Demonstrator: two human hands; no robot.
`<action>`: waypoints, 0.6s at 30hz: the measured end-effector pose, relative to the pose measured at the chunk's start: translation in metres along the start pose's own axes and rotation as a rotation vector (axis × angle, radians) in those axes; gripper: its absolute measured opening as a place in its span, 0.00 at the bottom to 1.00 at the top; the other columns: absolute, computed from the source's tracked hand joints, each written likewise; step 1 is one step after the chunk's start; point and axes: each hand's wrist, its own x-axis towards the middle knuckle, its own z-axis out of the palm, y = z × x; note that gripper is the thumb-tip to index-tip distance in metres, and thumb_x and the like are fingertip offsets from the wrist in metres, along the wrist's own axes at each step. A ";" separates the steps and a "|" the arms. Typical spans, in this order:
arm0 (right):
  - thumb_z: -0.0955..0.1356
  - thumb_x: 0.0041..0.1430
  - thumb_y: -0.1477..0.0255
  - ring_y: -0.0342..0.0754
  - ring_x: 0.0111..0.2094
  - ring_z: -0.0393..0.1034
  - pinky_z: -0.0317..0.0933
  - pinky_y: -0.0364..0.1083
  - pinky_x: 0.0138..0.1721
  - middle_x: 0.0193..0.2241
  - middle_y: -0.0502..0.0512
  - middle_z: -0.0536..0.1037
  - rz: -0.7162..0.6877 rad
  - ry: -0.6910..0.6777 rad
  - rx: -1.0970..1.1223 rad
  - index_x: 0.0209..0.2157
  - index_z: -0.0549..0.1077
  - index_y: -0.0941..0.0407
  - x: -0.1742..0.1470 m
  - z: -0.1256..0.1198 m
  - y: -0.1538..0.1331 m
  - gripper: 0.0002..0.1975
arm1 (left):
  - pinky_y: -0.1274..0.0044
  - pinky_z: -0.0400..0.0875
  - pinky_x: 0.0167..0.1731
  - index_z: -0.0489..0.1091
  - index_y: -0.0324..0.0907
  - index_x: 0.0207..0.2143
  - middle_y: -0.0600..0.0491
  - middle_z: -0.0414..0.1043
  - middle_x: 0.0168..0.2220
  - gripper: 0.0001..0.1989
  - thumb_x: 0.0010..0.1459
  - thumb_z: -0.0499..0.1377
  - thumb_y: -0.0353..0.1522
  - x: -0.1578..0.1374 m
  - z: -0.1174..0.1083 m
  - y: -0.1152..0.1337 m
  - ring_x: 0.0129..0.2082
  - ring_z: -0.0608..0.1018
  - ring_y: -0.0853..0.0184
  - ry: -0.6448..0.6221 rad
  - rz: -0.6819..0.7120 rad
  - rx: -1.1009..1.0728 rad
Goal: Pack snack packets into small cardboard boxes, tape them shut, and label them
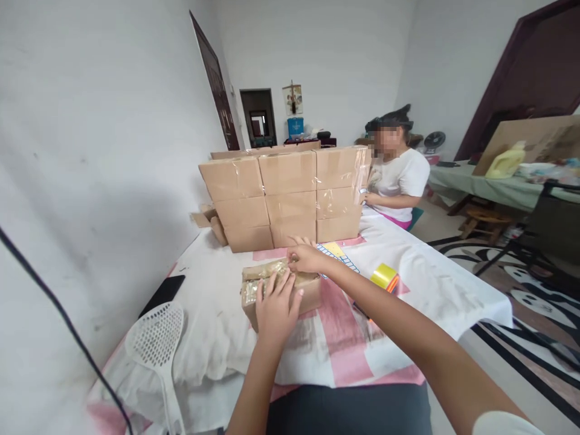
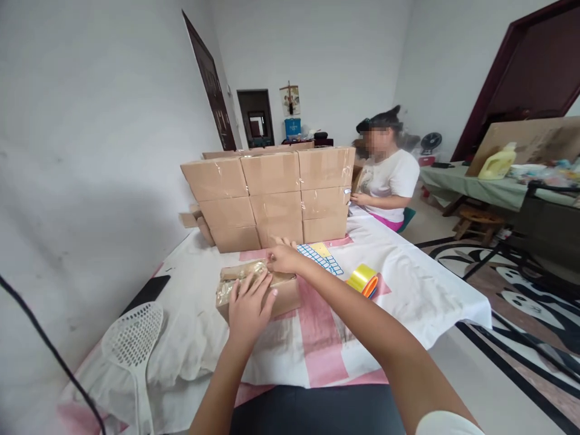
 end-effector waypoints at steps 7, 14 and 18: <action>0.66 0.67 0.74 0.64 0.65 0.58 0.55 0.61 0.62 0.66 0.69 0.62 0.384 0.187 -0.346 0.61 0.69 0.57 0.011 -0.045 0.069 0.21 | 0.56 0.51 0.63 0.71 0.51 0.59 0.53 0.74 0.60 0.19 0.68 0.55 0.39 -0.004 0.008 0.001 0.62 0.72 0.53 0.066 -0.016 0.019; 0.70 0.68 0.65 0.54 0.50 0.74 0.71 0.57 0.51 0.54 0.59 0.75 0.638 -0.147 -0.287 0.55 0.72 0.57 -0.005 -0.041 0.149 0.18 | 0.58 0.51 0.63 0.71 0.51 0.59 0.52 0.75 0.60 0.20 0.66 0.55 0.38 -0.003 0.012 -0.001 0.61 0.73 0.52 0.123 0.012 0.027; 0.70 0.68 0.65 0.53 0.48 0.75 0.73 0.56 0.48 0.52 0.59 0.76 0.676 -0.309 -0.223 0.55 0.72 0.58 -0.014 -0.011 0.159 0.17 | 0.58 0.51 0.62 0.71 0.51 0.60 0.52 0.75 0.60 0.20 0.66 0.56 0.38 -0.004 0.012 0.000 0.60 0.73 0.52 0.127 0.015 0.041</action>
